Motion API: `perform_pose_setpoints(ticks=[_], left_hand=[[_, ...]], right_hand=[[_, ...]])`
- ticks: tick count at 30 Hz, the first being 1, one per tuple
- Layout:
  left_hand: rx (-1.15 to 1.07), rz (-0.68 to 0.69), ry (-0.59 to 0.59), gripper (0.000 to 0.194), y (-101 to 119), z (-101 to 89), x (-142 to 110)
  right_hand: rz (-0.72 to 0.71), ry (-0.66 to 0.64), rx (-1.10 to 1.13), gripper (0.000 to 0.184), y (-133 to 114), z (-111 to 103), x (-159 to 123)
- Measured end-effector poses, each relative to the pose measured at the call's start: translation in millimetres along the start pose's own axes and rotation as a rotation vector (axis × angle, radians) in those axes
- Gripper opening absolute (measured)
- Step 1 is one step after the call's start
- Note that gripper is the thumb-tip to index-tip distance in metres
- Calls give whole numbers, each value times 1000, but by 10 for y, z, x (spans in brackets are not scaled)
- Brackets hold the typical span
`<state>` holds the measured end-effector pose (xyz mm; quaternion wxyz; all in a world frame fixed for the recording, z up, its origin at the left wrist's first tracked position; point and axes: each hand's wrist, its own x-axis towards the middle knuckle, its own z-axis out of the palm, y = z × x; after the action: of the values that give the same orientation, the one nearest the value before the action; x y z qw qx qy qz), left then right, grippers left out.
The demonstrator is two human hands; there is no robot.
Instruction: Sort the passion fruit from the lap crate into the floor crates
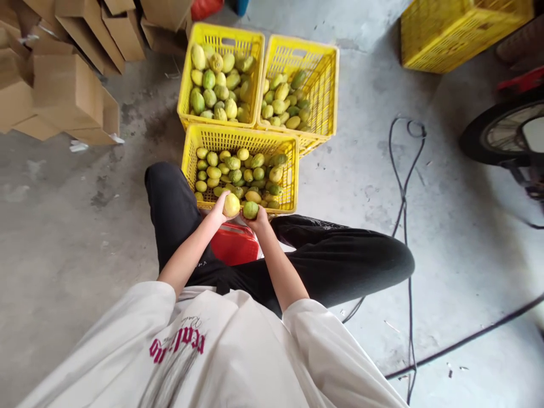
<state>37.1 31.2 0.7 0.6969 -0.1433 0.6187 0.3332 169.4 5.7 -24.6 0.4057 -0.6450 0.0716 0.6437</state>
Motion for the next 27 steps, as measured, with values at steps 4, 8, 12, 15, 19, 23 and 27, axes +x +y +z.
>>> perform_pose_setpoints(ticks=[4,8,12,15,19,23,27], left_hand=[[-138,55,132,29,50,-35,-45],[-249,79,187,28,91,-78,-43],[-269,84,207,29,80,-66,-11],[-250,83,213,29,74,-33,3],[-205,76,215,30,54,-38,15],[-182,81,181,28,28,-82,-8],[-202,110,36,27,225,57,-124]], right_hand=[[-24,-66,-58,9,-387,73,-35],[-266,-127,-30,22,-1393,386,77],[-718,-207,-217,47,-2082,632,180],[-867,-26,-954,63,-1743,546,175],[-792,79,-1312,37,-537,127,138],[-800,132,-1560,37,170,-153,198],[-789,66,-1742,37,99,-188,311]])
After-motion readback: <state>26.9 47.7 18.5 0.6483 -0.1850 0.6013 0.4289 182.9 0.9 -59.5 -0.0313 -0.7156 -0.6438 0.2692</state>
